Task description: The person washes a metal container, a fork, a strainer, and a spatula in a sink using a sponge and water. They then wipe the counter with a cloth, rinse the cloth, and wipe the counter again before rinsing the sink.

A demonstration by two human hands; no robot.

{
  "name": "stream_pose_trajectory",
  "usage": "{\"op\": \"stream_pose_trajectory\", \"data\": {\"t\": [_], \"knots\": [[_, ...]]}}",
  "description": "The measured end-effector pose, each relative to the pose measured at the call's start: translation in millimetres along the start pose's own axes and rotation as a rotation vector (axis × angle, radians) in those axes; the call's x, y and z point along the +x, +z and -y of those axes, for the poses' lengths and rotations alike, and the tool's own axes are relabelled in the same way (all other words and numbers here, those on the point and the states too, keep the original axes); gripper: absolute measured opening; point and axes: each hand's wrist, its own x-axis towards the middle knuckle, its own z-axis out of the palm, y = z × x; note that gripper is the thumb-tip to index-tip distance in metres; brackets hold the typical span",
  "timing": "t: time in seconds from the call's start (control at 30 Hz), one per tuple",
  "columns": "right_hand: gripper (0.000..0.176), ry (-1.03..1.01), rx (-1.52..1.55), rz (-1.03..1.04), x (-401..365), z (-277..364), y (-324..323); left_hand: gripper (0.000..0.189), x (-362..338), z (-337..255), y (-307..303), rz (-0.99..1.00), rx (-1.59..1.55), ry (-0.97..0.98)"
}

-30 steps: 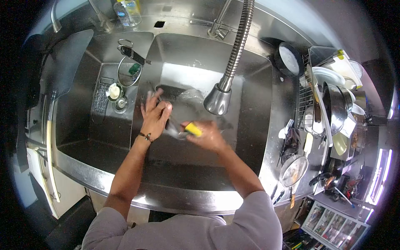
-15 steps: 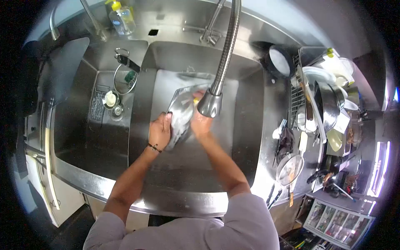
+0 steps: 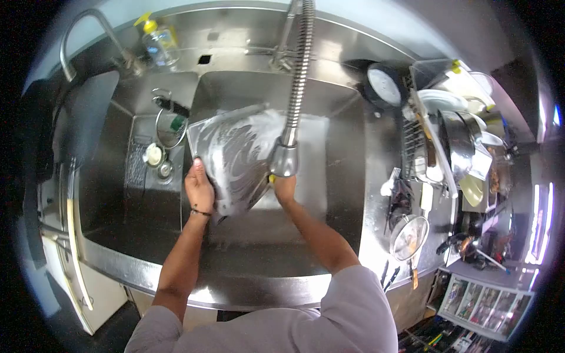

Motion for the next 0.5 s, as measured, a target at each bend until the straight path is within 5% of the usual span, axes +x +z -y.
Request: {"op": "stream_pose_trajectory", "data": {"t": [0.07, 0.1, 0.13, 0.17, 0.2, 0.33, 0.43, 0.5], "knots": [[0.033, 0.123, 0.163, -0.094, 26, -31, -11, 0.049, 1, 5, 0, 0.010, 0.011, -0.059], [0.013, 0.004, 0.369, -0.251, 46, -51, -14, 0.050, 0, 2, -2, 0.024, 0.038, -0.110], [0.016, 0.272, 0.652, -0.181, 54, 27, -61, 0.050, 0, 4, -1, 0.032, 0.066, -0.094], [0.016, -0.150, 0.254, -0.333, 69, 56, -86, 0.050, 1, 5, 0, 0.036, 0.096, -0.077], [0.016, -0.346, 0.133, -0.471, 96, 63, -111, 0.051, 0, 4, 0, 0.033, 0.120, -0.075], [0.028, -0.417, -0.390, -0.754, 188, 107, -210, 0.053, 0, 9, 0, 0.128, 0.066, -0.130], [0.033, -0.410, -0.870, -0.931, 214, 121, -224, 0.053, -3, 8, 2, 0.130, 0.067, -0.134], [0.030, -0.531, -0.659, -0.734, 196, 133, -209, 0.051, -2, 7, 1, 0.145, 0.183, -0.068]]}}
